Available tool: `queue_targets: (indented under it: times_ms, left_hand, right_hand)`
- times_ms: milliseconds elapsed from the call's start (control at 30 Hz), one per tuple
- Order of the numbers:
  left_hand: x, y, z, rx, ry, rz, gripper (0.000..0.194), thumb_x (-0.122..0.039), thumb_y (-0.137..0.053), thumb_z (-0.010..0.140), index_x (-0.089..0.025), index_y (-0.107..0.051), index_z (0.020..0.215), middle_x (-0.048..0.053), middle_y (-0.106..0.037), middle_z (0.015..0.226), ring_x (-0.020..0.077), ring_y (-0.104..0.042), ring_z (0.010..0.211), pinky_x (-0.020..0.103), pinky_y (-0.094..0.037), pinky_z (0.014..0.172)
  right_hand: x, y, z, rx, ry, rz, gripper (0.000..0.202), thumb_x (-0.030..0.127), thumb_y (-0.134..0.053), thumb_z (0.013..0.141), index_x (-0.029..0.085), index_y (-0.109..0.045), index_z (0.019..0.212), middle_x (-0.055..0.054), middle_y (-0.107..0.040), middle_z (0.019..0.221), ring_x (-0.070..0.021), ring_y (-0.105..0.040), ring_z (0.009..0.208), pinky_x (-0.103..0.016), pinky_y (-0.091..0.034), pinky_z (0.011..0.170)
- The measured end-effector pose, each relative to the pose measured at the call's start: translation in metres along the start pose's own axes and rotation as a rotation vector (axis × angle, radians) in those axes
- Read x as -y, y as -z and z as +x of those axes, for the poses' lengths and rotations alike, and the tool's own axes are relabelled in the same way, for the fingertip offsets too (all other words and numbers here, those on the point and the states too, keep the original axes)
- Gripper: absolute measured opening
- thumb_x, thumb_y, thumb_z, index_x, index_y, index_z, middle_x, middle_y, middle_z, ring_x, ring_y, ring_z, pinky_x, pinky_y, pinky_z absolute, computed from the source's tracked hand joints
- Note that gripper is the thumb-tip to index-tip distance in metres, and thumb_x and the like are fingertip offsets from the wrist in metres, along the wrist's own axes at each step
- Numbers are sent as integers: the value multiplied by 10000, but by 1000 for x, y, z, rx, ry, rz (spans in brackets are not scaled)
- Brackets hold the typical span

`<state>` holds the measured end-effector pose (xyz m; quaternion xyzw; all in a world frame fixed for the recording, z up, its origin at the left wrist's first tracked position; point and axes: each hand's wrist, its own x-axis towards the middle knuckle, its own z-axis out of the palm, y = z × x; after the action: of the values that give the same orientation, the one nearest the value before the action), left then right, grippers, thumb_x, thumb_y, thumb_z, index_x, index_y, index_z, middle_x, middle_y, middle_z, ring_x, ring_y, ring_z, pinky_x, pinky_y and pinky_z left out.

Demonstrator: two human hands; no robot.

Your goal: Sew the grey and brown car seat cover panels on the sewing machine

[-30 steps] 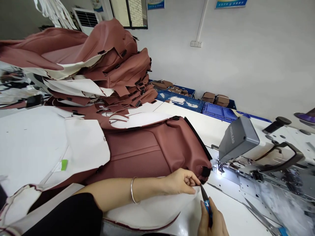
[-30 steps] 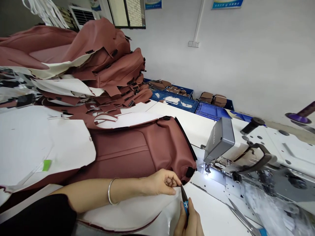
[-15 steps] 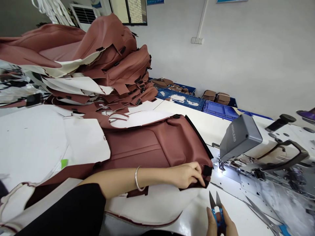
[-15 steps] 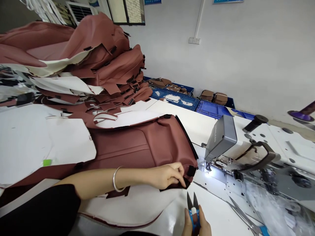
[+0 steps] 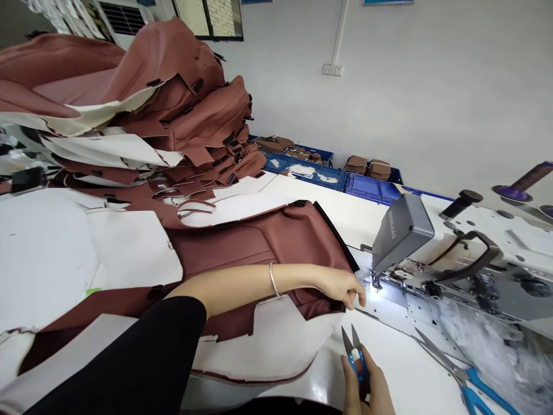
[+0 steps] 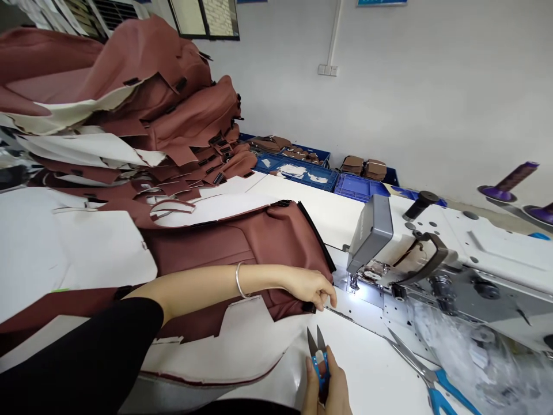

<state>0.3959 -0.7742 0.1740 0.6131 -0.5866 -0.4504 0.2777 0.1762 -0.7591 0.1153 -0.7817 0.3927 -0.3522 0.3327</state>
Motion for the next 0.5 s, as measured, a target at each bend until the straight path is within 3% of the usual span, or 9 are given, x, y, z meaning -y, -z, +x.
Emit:
queue_targets:
  times_ms: [200, 500]
  left_hand:
    - [2, -3, 8, 19, 75, -48, 149, -97, -679, 695, -154, -593, 802, -50, -543, 583, 111, -513, 576, 242, -361, 587]
    - [4, -6, 6, 2, 114, -170, 195, -99, -703, 663, -157, -560, 782, -64, -539, 566, 97, -495, 553, 235, -353, 566]
  right_hand:
    - [-8, -15, 4, -14, -6, 30, 562, 641, -483, 827, 131, -636, 1005, -85, -666, 829, -194, -638, 734, -259, -473, 656]
    - [-10, -16, 13, 76, -135, 36, 635, 738, -455, 765, 184, -645, 1010, -63, -687, 888, -216, -637, 802, -267, -479, 708]
